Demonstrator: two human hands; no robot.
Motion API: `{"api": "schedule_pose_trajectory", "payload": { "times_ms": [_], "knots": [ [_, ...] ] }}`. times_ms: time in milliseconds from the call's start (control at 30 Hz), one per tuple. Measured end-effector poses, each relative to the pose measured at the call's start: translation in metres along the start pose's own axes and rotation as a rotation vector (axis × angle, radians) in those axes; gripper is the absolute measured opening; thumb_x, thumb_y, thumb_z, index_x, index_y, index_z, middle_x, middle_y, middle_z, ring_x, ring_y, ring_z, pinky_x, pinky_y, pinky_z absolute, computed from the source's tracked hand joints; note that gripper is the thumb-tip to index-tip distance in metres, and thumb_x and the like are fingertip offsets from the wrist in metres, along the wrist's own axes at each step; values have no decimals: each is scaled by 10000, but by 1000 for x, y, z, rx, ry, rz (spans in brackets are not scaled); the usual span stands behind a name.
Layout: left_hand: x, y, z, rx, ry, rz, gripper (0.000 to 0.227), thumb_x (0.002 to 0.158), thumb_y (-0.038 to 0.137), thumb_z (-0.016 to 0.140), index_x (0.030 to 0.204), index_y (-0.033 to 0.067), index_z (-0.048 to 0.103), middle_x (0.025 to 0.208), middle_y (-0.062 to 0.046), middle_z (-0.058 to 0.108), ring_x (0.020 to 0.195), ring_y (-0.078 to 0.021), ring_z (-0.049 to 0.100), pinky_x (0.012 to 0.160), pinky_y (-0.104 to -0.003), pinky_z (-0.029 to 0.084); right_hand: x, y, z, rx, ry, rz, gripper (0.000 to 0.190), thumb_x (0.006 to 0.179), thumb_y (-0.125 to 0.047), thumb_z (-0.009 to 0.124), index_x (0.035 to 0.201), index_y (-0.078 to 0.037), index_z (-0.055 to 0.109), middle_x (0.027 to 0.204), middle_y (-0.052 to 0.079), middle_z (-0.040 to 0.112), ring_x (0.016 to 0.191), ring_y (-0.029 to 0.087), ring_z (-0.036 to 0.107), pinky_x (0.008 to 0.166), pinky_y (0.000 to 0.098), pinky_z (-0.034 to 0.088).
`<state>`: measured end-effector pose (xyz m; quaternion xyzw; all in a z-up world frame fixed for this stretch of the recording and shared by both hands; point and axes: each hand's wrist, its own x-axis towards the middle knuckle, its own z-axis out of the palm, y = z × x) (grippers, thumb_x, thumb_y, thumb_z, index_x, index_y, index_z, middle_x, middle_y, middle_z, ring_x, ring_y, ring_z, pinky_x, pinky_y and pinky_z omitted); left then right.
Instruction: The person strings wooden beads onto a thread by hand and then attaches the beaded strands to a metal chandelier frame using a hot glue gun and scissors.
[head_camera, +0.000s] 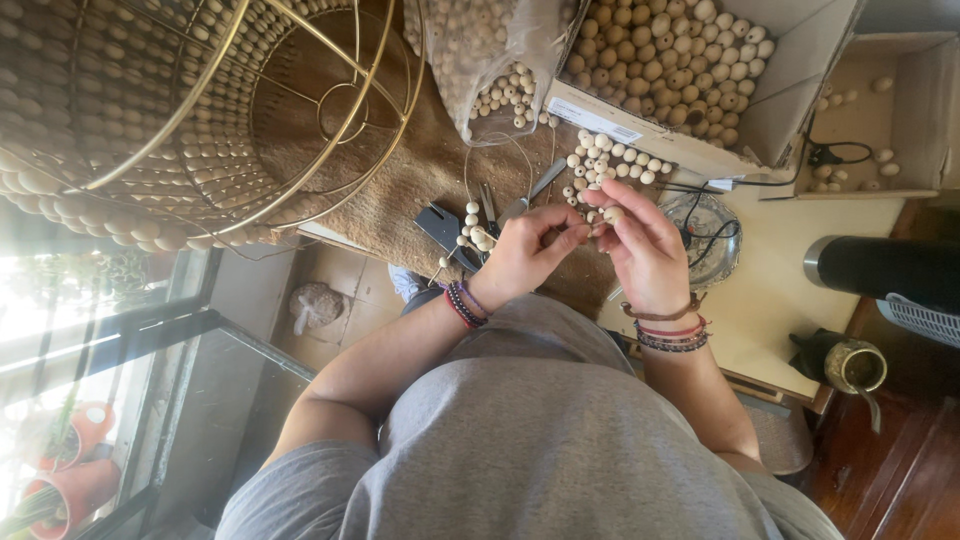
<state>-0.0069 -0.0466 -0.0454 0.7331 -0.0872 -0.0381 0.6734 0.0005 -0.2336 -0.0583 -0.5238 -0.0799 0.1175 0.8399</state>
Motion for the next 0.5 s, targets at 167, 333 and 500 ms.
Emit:
{"api": "schedule_pose_trajectory", "payload": {
  "times_ms": [167, 333, 500],
  "knots": [
    [-1, -2, 1, -15, -13, -44, 125, 971, 192, 649, 882, 158, 730, 578, -6, 553, 522, -89, 500, 542, -250, 475, 0, 17, -12, 52, 98, 10, 288, 1020, -80, 573, 1283, 26, 525, 1277, 280, 665, 847, 133, 623, 670, 206, 464],
    [-2, -7, 0, 12, -32, -41, 125, 970, 200, 645, 889, 153, 728, 686, -81, 637, 567, -173, 588, 603, -317, 516, 1, 11, -1, -5, 116, -44, 216, 972, -54, 664, 1132, 2, 530, 1213, 292, 693, 809, 141, 654, 655, 205, 477],
    [4, 14, -4, -95, -138, -263, 454, 1095, 431, 361, 1076, 133, 703, 751, -164, 715, 685, -239, 646, 723, -431, 545, -3, 8, 9, -793, 67, -184, 490, 897, -114, 815, 1319, -74, 568, 1100, 126, 781, 790, 156, 702, 617, 232, 505]
  ]
}}
